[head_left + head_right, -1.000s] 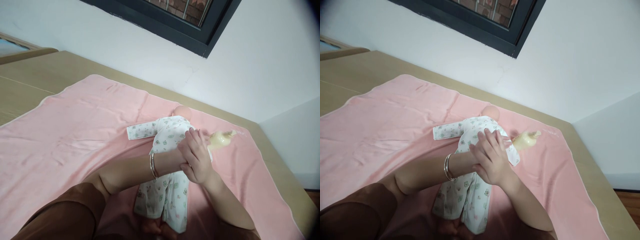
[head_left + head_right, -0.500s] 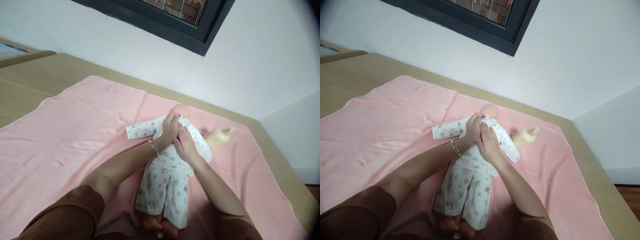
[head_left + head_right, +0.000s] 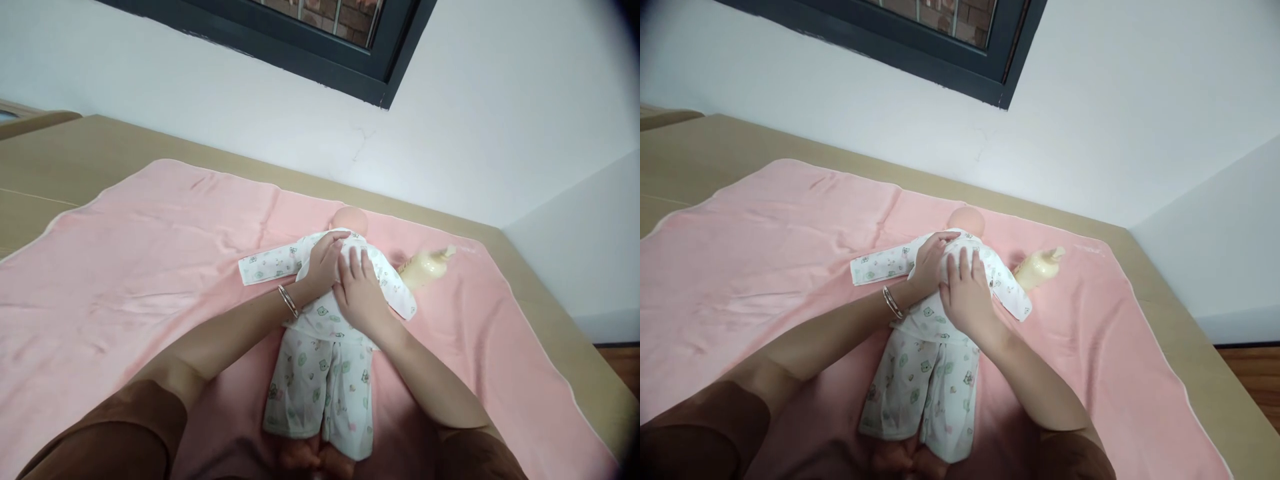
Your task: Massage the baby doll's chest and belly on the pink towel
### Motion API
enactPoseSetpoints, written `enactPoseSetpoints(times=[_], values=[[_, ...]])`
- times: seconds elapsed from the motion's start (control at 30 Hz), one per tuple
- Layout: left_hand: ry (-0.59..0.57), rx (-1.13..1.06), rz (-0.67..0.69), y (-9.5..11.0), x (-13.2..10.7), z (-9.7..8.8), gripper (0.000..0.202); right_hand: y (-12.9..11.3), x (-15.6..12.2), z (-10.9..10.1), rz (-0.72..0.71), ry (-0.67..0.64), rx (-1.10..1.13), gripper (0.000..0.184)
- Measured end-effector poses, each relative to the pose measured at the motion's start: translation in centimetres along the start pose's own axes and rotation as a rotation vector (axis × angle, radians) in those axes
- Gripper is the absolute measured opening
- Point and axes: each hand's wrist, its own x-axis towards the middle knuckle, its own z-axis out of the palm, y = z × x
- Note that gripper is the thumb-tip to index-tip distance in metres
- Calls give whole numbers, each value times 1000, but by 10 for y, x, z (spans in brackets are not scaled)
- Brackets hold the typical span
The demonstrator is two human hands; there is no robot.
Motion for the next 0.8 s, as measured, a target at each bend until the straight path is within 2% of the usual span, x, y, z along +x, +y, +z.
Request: enactPoseSetpoints(times=[0.1,0.17,0.23,0.3,0.4,0.47,0.63,0.7,0.8], values=[[-17,2,36,-2,-1,-1,31,11,11,-2,-246,-28,18,51],[-18,8,50,-3,0,-1,31,27,24,-3,-320,-39,70,48],[-29,25,71,-2,1,-1,34,41,35,-1,-286,-11,129,49],[-40,43,86,-2,2,-1,39,47,40,2,-172,40,160,55],[-32,57,86,-2,2,-1,43,39,31,7,13,108,138,64],[-24,55,90,-2,1,-1,42,25,19,7,51,130,108,64],[-15,21,82,-3,-2,-1,36,2,-4,4,-109,56,32,58],[-13,38,68,-2,-2,-1,35,6,0,3,-194,32,26,57],[-26,90,38,1,-1,-2,38,24,15,2,-329,14,81,50]])
